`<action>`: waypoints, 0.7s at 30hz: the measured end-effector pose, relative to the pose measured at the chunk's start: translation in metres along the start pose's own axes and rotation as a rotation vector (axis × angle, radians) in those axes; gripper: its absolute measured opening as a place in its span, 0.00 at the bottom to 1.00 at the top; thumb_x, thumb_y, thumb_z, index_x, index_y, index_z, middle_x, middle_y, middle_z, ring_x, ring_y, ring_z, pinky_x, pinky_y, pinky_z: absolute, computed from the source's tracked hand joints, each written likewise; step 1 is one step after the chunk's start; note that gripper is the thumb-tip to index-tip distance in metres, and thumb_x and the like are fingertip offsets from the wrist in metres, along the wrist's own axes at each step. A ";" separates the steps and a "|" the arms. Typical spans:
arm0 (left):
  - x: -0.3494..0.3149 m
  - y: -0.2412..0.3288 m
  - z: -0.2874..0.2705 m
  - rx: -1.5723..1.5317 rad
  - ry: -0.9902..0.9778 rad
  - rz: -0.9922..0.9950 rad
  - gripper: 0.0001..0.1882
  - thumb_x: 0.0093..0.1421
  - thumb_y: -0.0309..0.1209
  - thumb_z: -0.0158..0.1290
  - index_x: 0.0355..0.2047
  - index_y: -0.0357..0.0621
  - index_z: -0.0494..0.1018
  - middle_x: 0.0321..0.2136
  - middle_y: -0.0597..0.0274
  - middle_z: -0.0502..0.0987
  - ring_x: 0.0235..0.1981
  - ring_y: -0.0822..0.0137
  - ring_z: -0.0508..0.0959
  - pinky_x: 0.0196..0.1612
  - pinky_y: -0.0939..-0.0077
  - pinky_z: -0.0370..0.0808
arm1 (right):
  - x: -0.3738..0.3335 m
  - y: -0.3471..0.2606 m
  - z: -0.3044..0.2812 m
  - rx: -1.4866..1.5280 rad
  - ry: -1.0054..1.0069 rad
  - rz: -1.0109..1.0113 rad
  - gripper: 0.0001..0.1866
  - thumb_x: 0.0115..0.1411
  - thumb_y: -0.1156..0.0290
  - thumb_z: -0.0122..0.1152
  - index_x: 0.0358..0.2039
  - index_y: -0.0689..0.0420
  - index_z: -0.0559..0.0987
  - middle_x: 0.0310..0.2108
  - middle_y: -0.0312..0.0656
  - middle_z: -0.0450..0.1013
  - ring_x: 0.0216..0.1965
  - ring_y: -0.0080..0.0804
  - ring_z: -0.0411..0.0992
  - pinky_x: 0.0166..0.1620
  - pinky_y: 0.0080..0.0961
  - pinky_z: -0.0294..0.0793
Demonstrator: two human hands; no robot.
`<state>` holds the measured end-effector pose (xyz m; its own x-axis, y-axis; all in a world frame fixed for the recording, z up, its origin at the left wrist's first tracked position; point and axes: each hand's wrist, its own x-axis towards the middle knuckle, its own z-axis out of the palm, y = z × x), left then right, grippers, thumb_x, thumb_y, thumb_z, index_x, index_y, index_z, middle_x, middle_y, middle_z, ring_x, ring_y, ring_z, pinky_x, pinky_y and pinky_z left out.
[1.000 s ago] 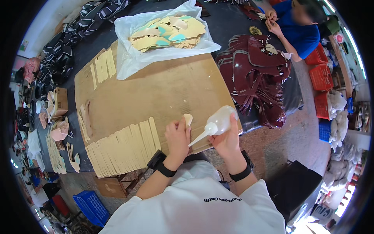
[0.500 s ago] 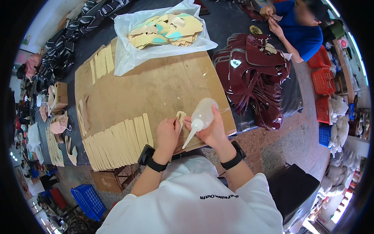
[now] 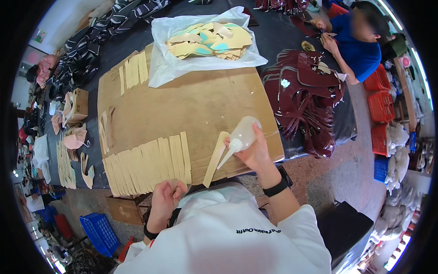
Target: Apply adhesive using a squeeze bottle to various cut footwear components on a workbench.
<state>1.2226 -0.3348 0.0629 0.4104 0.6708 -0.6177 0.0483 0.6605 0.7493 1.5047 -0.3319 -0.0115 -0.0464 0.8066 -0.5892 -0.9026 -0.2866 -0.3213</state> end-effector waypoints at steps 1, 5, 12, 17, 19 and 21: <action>-0.005 0.001 -0.006 0.118 -0.016 0.048 0.25 0.60 0.44 0.24 0.25 0.39 0.66 0.17 0.68 0.61 0.18 0.77 0.58 0.22 0.87 0.54 | -0.001 0.000 0.003 -0.027 0.023 -0.013 0.39 0.55 0.42 0.43 0.56 0.58 0.51 0.49 0.64 0.58 0.51 0.52 0.60 0.52 0.41 0.63; -0.014 0.021 0.005 0.017 0.133 0.049 0.12 0.59 0.29 0.41 0.29 0.34 0.72 0.18 0.74 0.63 0.21 0.82 0.58 0.23 0.89 0.52 | -0.012 0.001 0.026 -0.124 0.089 -0.251 0.30 0.57 0.50 0.48 0.53 0.57 0.59 0.46 0.47 0.64 0.48 0.39 0.64 0.48 0.37 0.67; -0.017 0.050 0.023 0.031 0.131 0.193 0.08 0.56 0.22 0.50 0.35 0.32 0.74 0.23 0.67 0.74 0.23 0.83 0.68 0.24 0.90 0.62 | -0.044 -0.007 0.095 -0.196 0.062 -0.801 0.28 0.56 0.55 0.52 0.51 0.58 0.62 0.45 0.41 0.65 0.47 0.34 0.65 0.49 0.35 0.65; -0.027 0.052 0.016 0.097 0.147 0.224 0.07 0.55 0.20 0.50 0.34 0.29 0.72 0.28 0.60 0.76 0.28 0.77 0.74 0.32 0.88 0.69 | -0.053 0.005 0.112 -0.311 0.068 -0.923 0.27 0.56 0.57 0.54 0.51 0.60 0.62 0.44 0.41 0.66 0.46 0.32 0.66 0.49 0.33 0.67; -0.031 0.053 0.013 0.054 0.119 0.246 0.07 0.55 0.20 0.50 0.34 0.28 0.71 0.28 0.58 0.76 0.29 0.76 0.75 0.34 0.87 0.70 | -0.054 0.010 0.113 -0.326 0.059 -0.933 0.27 0.56 0.57 0.54 0.50 0.60 0.62 0.44 0.41 0.66 0.46 0.32 0.66 0.49 0.33 0.67; -0.034 0.053 0.010 0.012 0.090 0.268 0.07 0.55 0.20 0.50 0.34 0.28 0.71 0.28 0.56 0.76 0.31 0.74 0.76 0.35 0.86 0.71 | -0.055 0.014 0.114 -0.340 0.049 -0.944 0.26 0.57 0.58 0.54 0.50 0.60 0.62 0.44 0.42 0.66 0.46 0.32 0.66 0.49 0.33 0.68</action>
<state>1.2205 -0.3256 0.1262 0.3275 0.8485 -0.4158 -0.0399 0.4521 0.8911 1.4456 -0.3211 0.1012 0.6498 0.7600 -0.0113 -0.3900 0.3206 -0.8632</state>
